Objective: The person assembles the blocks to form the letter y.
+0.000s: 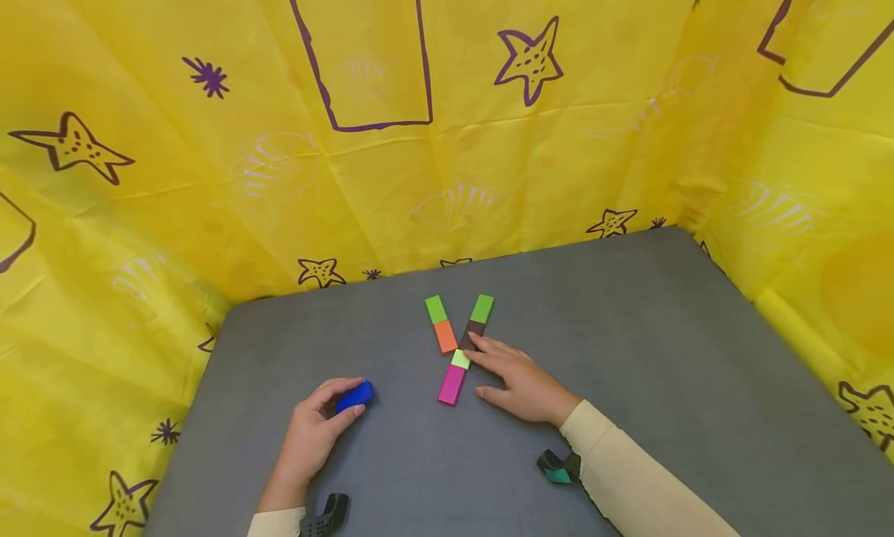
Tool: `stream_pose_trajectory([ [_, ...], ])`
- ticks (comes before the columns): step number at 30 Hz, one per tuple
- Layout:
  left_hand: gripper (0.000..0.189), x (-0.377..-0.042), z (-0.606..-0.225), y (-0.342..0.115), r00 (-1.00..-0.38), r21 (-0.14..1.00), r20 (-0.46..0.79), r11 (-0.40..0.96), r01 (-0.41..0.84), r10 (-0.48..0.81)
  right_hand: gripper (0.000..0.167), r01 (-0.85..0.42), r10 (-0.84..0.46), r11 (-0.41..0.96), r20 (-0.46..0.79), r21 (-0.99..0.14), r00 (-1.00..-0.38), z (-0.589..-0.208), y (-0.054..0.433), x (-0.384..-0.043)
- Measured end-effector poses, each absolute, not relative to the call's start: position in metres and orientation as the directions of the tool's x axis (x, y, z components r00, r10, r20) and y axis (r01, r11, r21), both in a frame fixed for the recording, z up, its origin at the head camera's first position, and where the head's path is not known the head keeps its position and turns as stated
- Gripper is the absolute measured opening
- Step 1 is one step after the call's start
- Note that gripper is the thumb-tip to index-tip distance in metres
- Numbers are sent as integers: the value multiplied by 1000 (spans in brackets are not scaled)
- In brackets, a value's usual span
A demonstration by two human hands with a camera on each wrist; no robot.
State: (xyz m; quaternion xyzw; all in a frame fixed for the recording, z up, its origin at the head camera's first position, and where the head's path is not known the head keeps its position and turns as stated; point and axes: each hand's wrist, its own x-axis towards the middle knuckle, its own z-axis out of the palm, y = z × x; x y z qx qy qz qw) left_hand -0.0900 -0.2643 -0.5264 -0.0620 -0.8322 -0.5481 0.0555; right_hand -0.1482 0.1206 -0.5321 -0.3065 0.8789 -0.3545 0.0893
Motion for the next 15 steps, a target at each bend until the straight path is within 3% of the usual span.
stream_pose_trajectory([
  [15, 38, -90, -520, -252, -977, 935, 211, 291, 200, -5, 69, -471, -598, 563, 58, -679, -799, -529, 120, -147],
])
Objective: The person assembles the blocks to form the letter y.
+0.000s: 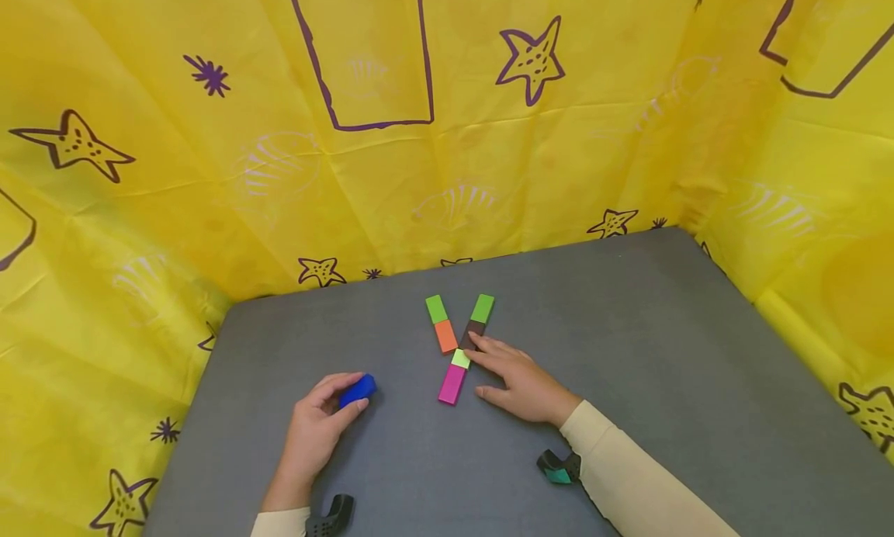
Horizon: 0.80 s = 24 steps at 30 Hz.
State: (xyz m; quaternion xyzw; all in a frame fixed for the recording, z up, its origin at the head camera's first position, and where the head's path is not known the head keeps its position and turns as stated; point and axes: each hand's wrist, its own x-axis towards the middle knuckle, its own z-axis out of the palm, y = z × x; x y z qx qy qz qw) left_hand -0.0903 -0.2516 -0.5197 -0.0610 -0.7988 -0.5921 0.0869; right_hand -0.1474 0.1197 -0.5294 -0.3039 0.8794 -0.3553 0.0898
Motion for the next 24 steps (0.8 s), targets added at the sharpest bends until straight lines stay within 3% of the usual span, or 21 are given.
stream_pose_trajectory([
  [24, 38, -78, -519, -192, -969, 919, 249, 319, 233, -9, 68, -470, -589, 568, 64, -676, -805, -529, 119, -147],
])
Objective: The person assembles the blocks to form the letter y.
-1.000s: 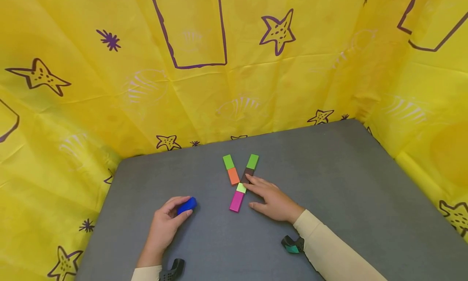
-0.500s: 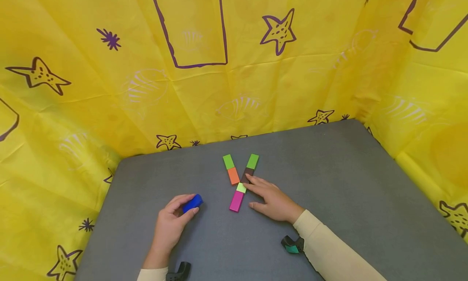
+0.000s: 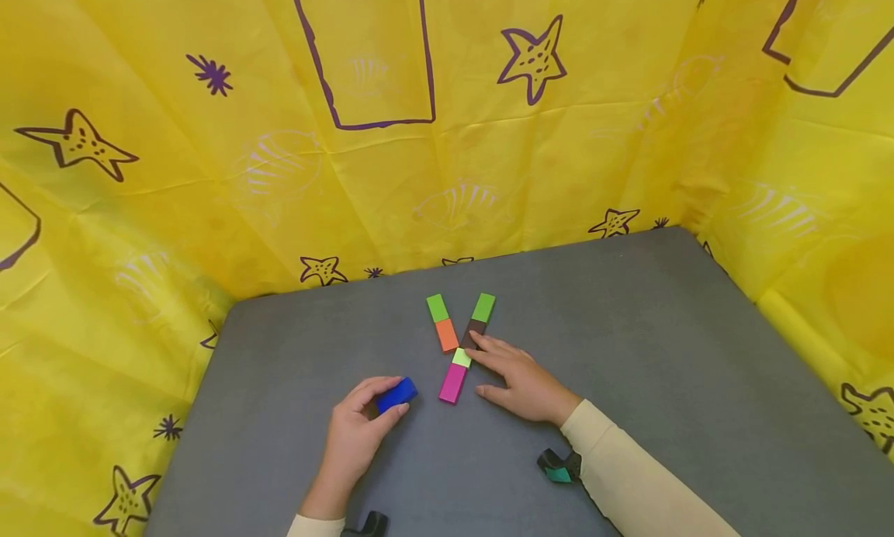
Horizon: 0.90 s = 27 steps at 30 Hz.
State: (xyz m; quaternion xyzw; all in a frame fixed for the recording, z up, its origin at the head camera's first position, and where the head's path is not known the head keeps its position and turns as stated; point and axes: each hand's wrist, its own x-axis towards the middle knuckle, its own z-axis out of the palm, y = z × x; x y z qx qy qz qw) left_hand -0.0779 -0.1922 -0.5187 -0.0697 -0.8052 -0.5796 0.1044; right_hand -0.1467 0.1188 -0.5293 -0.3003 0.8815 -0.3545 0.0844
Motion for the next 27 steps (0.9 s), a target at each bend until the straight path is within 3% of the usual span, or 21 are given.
stream_pose_trajectory([
  [9, 39, -70, -522, -168, -983, 930, 185, 322, 177, 6, 67, -472, -583, 567, 76, -675, -809, -529, 118, -147],
  [20, 46, -63, -524, -150, -982, 746, 182, 642, 177, 59, 66, -485, -592, 551, 92, -680, -801, -529, 118, -146],
  [27, 60, -62, -519, -153, -974, 706, 133, 672, 223, 183, 66, -485, -590, 549, 95, -681, -802, -529, 118, -147],
])
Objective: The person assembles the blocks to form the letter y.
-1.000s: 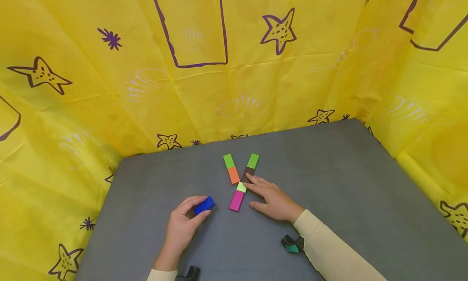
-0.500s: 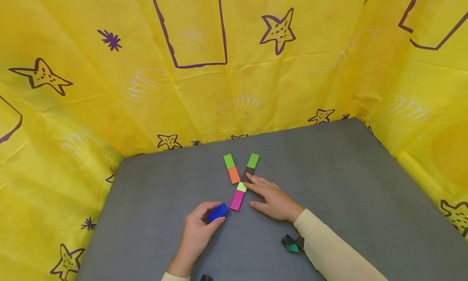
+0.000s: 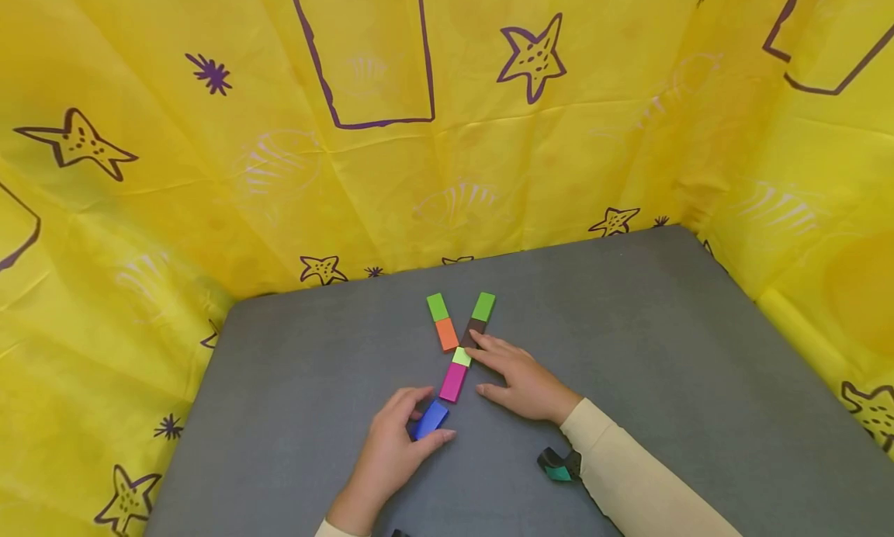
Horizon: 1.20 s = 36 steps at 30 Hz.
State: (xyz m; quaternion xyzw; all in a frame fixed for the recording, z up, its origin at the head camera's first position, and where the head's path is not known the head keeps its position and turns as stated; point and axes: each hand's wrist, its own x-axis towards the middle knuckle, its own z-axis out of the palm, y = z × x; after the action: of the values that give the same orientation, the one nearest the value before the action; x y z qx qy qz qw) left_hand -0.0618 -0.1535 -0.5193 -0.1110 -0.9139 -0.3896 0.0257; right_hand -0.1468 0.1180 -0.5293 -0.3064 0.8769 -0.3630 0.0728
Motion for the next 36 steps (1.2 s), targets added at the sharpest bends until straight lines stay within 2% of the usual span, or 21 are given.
stream_pose_trajectory([
  [3, 62, -61, -514, -164, -961, 762, 77, 606, 227, 264, 66, -487, -593, 548, 94, -680, -799, -529, 118, -147],
  [8, 84, -61, -510, -180, -931, 803, 22, 549, 234, 364, 66, -478, -590, 555, 84, -681, -803, -528, 117, -147],
  [14, 78, -64, -513, -179, -916, 801, 29, 539, 260, 400, 66, -469, -587, 558, 74, -685, -807, -527, 118, -146],
  [31, 70, -61, -514, -170, -928, 781, 28, 572, 252, 370, 68, -461, -582, 579, 55, -673, -811, -527, 121, -145],
  [36, 68, -61, -512, -169, -935, 794, 25, 561, 234, 354, 68, -445, -573, 555, 64, -702, -817, -528, 122, -144],
])
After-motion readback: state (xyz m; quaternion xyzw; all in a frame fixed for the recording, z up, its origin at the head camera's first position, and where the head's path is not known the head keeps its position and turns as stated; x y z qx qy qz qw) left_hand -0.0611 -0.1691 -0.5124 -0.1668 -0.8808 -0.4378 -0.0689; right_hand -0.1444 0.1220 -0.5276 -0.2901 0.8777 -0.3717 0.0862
